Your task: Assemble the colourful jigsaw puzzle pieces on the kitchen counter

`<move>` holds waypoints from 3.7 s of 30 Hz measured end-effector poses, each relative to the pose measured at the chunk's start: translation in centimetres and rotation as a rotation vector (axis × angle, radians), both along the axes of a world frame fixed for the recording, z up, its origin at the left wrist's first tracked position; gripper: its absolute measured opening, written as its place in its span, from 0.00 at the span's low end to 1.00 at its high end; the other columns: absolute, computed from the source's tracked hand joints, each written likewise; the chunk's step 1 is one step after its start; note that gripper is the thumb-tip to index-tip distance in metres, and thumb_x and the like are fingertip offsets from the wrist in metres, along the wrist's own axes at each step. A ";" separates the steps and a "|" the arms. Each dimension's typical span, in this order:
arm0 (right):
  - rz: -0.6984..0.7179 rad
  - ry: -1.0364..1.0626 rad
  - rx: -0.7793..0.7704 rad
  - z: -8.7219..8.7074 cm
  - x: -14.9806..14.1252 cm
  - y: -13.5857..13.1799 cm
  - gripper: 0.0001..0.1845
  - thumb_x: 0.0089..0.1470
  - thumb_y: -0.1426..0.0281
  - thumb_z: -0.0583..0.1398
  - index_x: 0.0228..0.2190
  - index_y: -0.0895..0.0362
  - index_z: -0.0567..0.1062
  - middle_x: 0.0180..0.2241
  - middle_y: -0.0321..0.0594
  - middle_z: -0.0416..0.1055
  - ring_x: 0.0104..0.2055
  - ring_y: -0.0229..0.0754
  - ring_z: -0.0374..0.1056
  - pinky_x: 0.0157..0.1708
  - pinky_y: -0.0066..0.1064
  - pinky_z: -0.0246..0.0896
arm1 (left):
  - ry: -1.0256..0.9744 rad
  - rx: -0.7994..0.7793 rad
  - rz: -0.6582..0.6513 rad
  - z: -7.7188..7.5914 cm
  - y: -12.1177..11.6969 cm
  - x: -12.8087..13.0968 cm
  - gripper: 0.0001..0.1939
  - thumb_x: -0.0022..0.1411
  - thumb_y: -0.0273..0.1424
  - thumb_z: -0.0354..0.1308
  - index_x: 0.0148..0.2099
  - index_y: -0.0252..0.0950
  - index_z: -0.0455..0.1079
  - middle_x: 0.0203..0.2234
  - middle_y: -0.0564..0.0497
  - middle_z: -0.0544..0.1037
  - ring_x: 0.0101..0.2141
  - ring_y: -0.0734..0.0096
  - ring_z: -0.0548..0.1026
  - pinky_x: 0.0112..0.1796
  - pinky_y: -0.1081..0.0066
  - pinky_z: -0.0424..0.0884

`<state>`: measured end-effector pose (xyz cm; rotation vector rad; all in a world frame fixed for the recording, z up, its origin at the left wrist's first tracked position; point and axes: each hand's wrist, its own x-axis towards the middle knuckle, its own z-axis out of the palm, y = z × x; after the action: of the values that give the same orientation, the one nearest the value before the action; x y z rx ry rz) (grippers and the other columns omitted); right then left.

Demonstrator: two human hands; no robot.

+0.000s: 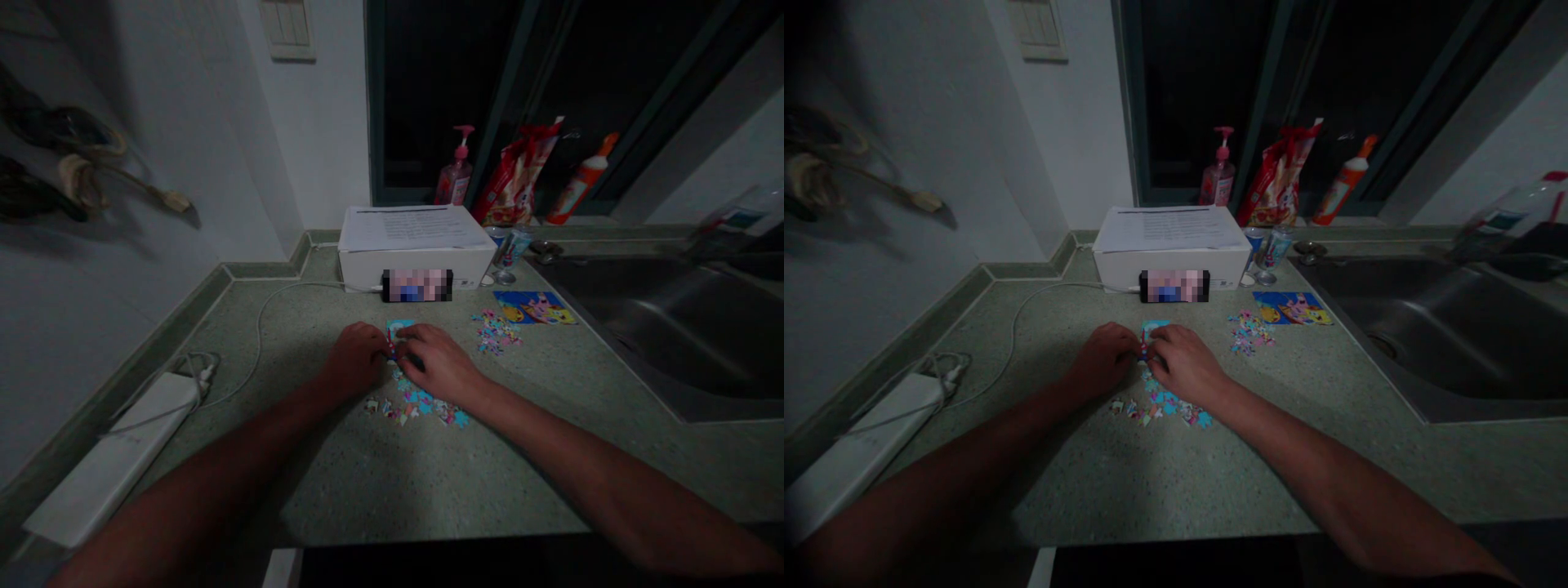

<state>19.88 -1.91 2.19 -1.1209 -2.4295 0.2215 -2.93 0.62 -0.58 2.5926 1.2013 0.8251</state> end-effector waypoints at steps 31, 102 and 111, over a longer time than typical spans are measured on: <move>-0.021 0.043 -0.168 0.0 -0.8 -2.3 0.10 0.53 0.76 0.69 0.36 0.53 0.78 0.48 0.47 0.80 0.55 0.56 0.74 0.55 0.49 0.67 | -0.077 -0.019 0.020 -0.1 0.0 -0.1 0.24 0.51 0.15 0.54 0.43 0.40 0.83 0.40 0.49 0.86 0.45 0.57 0.81 0.54 0.51 0.75; -0.103 0.635 -0.621 -1.3 0.8 1.1 0.10 0.57 0.72 0.63 0.43 0.56 0.78 0.30 0.35 0.78 0.32 0.41 0.73 0.36 0.34 0.68 | -0.029 -0.017 -0.065 0.7 -1.0 0.7 0.08 0.66 0.31 0.69 0.47 0.43 0.80 0.44 0.49 0.86 0.49 0.57 0.82 0.55 0.57 0.75; -0.064 0.400 -0.190 -0.5 1.4 0.5 0.08 0.61 0.70 0.65 0.43 0.53 0.80 0.45 0.45 0.80 0.49 0.50 0.76 0.52 0.45 0.72 | -0.086 0.051 -0.015 0.3 -0.5 0.4 0.09 0.68 0.31 0.68 0.50 0.41 0.80 0.44 0.48 0.85 0.48 0.57 0.82 0.55 0.54 0.76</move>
<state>21.29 -1.37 1.71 -1.1084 -2.0474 0.6054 -2.54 0.10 -0.30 2.5737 1.1500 0.9653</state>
